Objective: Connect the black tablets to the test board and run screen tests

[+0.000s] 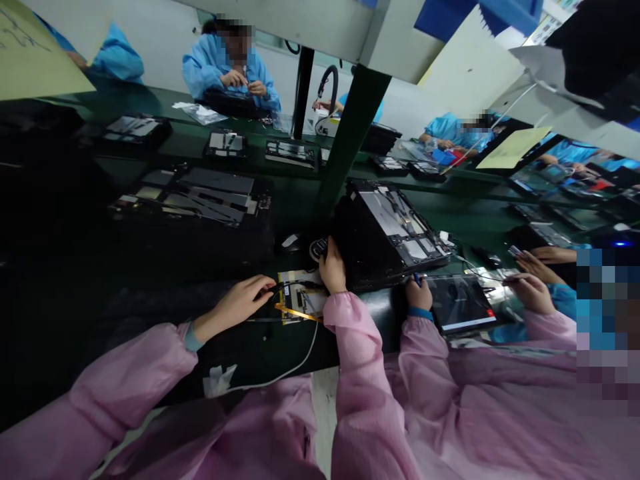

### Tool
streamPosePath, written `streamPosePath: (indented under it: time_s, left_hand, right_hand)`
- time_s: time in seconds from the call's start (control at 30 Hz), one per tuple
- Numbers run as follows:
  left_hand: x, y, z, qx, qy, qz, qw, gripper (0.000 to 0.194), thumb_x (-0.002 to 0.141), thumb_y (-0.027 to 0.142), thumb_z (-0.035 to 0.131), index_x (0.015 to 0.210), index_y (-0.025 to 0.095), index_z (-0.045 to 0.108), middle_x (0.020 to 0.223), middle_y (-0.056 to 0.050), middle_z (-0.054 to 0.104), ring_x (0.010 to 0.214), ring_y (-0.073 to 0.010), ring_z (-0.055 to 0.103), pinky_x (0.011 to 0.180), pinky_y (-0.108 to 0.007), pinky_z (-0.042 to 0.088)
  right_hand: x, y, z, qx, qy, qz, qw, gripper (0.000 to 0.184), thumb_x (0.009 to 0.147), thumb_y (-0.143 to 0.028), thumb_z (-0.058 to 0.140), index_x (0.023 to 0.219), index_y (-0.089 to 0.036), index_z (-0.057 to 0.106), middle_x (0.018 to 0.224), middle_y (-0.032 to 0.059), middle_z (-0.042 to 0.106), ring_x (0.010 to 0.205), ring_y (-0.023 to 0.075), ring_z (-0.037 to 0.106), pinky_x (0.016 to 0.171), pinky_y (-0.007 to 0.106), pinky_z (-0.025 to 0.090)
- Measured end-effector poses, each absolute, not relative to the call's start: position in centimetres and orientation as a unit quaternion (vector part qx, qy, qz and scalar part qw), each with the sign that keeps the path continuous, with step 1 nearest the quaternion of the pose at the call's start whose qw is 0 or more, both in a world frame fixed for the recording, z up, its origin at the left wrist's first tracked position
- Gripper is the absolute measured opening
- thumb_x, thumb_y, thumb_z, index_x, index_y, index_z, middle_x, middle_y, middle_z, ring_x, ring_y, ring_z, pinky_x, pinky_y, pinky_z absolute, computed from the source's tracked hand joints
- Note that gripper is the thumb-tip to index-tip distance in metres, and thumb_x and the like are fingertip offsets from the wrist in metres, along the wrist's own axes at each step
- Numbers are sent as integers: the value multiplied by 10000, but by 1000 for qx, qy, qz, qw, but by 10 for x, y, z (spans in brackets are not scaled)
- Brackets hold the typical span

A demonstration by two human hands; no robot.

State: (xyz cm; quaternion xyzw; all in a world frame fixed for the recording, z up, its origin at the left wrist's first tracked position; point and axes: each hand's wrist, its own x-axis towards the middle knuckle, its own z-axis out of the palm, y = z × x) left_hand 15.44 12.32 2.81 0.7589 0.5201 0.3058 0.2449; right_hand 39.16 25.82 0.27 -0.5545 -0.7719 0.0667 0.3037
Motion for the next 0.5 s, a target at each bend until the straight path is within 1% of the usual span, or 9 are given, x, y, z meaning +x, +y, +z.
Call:
streamPosePath:
  time_s: [0.13,0.23,0.3,0.37,0.43,0.5]
  left_hand:
    - [154,124,27,758,518,315,240,156,921,219,483,1044,216,579,1030,-35,647,845,-157,633,735,-289,514]
    - [153,125,25,752,520,322,245,150,921,223,482,1033,213,581,1018,-38,644,840,-160,633,735,-299,520]
    - [152,126,24,747,519,331,251,143,916,226,492,1028,217,582,1009,-36,643,852,-163,637,747,-303,526]
    - [151,127,23,743,518,338,256,139,910,221,502,1024,221,582,1000,-30,642,867,-164,642,765,-306,529]
    - [151,127,23,741,517,340,259,137,906,210,507,1020,219,580,997,-29,642,882,-165,645,783,-308,530]
    - [150,128,24,741,516,342,261,137,903,202,507,1019,216,579,1002,-32,643,890,-166,645,790,-308,530]
  right_hand:
    - [388,259,2,-552,-776,53,300,545,884,-129,383,1428,-115,410,1428,152,487,1328,240,463,1121,426,390]
    - [383,258,1,-579,-765,50,276,512,885,-128,384,1390,-80,449,1364,193,538,1257,279,530,1076,464,426]
    - [381,257,0,-595,-756,54,268,524,882,-143,413,1400,-67,428,1343,215,546,1216,302,559,1043,489,446]
    - [381,256,1,-599,-749,60,277,574,878,-159,441,1440,-71,365,1350,223,534,1203,310,566,1020,498,460]
    - [382,259,3,-590,-748,60,297,619,868,-152,450,1467,-79,313,1380,220,504,1234,300,542,1033,486,451]
    - [384,264,6,-565,-761,57,313,634,852,-126,445,1471,-97,310,1418,194,470,1294,273,489,1080,457,415]
